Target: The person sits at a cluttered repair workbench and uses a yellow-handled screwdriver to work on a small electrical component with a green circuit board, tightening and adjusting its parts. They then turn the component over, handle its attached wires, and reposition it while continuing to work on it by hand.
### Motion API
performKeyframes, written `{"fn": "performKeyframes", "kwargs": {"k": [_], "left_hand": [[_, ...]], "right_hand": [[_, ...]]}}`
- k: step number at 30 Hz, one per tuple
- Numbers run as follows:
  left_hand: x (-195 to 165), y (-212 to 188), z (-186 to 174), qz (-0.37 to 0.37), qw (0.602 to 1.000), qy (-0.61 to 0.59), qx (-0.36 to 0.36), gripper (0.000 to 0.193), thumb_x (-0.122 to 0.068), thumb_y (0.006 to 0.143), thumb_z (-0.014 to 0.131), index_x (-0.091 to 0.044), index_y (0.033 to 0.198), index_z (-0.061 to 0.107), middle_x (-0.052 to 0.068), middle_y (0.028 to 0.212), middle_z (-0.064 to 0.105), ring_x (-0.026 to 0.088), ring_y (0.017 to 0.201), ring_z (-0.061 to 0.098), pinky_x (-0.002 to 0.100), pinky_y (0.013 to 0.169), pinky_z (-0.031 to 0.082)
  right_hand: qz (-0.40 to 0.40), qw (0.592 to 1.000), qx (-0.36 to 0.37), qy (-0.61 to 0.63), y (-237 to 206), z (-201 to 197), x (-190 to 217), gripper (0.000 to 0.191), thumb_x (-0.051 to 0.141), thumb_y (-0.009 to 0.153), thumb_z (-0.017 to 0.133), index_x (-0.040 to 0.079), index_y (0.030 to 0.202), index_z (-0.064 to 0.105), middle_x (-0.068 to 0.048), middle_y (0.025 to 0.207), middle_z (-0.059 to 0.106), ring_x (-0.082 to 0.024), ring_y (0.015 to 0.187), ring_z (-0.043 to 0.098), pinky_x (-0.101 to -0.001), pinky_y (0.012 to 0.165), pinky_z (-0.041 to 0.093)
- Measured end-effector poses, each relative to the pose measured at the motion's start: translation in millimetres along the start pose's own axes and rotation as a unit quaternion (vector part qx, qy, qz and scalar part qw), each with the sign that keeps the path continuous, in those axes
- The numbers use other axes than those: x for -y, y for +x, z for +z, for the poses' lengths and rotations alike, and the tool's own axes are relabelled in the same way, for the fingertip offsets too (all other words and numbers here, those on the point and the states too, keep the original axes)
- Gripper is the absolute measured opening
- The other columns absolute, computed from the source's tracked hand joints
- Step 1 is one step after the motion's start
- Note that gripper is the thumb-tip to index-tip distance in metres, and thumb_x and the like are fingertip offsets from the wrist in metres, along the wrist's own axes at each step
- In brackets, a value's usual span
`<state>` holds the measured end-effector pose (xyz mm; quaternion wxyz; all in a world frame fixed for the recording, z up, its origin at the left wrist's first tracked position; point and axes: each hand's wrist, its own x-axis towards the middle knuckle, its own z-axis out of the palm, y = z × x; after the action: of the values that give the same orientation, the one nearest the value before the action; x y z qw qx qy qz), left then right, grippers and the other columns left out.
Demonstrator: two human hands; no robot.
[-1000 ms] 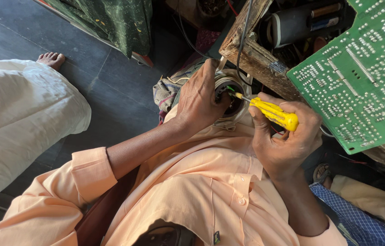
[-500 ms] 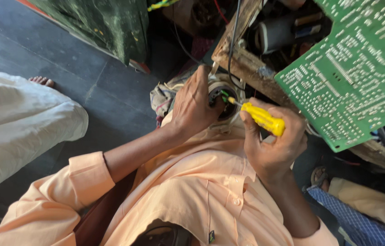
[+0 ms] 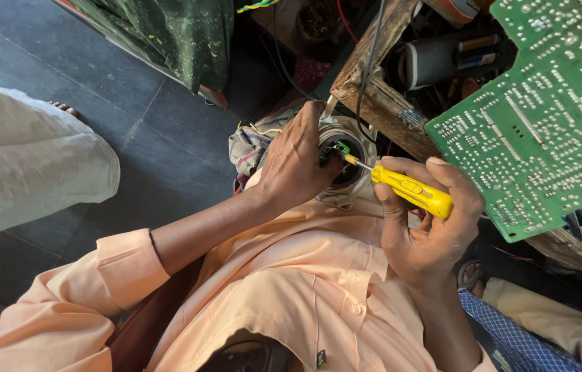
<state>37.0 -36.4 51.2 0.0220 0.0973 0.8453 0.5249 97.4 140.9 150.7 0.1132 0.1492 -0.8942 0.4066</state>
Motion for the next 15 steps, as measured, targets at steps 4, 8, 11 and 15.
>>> {"fn": "performKeyframes", "kwargs": {"k": [4,8,11,15], "left_hand": [[5,-1,1,0.017,1.0,-0.002,-0.013,0.071,-0.021,0.076,0.084,0.003,0.128,0.042,0.025,0.11,0.06,0.045,0.103,0.06,0.051,0.084,0.049],[8,-2,2,0.02,1.0,-0.005,-0.017,0.071,-0.02,0.077,0.083,0.002,0.13,0.042,0.025,0.11,0.06,0.045,0.104,0.061,0.051,0.086,0.049],[9,-2,2,0.024,0.999,-0.015,-0.02,0.069,-0.019,0.077,0.083,0.002,0.13,0.042,0.025,0.11,0.06,0.045,0.103,0.061,0.05,0.085,0.05],[10,-2,2,0.026,0.999,-0.022,-0.016,0.066,-0.018,0.079,0.082,0.001,0.129,0.043,0.024,0.107,0.06,0.043,0.099,0.062,0.05,0.081,0.05]], "right_hand": [[-0.025,0.999,0.021,-0.014,5,1,1,0.059,-0.001,0.106,0.072,0.006,0.147,0.029,-0.019,0.121,0.072,-0.018,0.101,0.073,-0.0211,0.081,0.054],[-0.02,0.999,0.038,-0.004,9,0,0,0.061,-0.001,0.106,0.072,0.007,0.147,0.028,-0.018,0.123,0.071,-0.018,0.098,0.072,-0.0185,0.073,0.051],[-0.043,0.998,0.049,0.006,11,0,0,0.058,-0.002,0.108,0.068,0.008,0.147,0.027,-0.018,0.123,0.069,-0.019,0.103,0.072,-0.0221,0.083,0.057],[-0.054,0.997,0.058,0.006,13,0,-1,0.057,-0.003,0.108,0.065,0.008,0.149,0.027,-0.02,0.122,0.068,-0.021,0.105,0.072,-0.0248,0.085,0.059]]}}
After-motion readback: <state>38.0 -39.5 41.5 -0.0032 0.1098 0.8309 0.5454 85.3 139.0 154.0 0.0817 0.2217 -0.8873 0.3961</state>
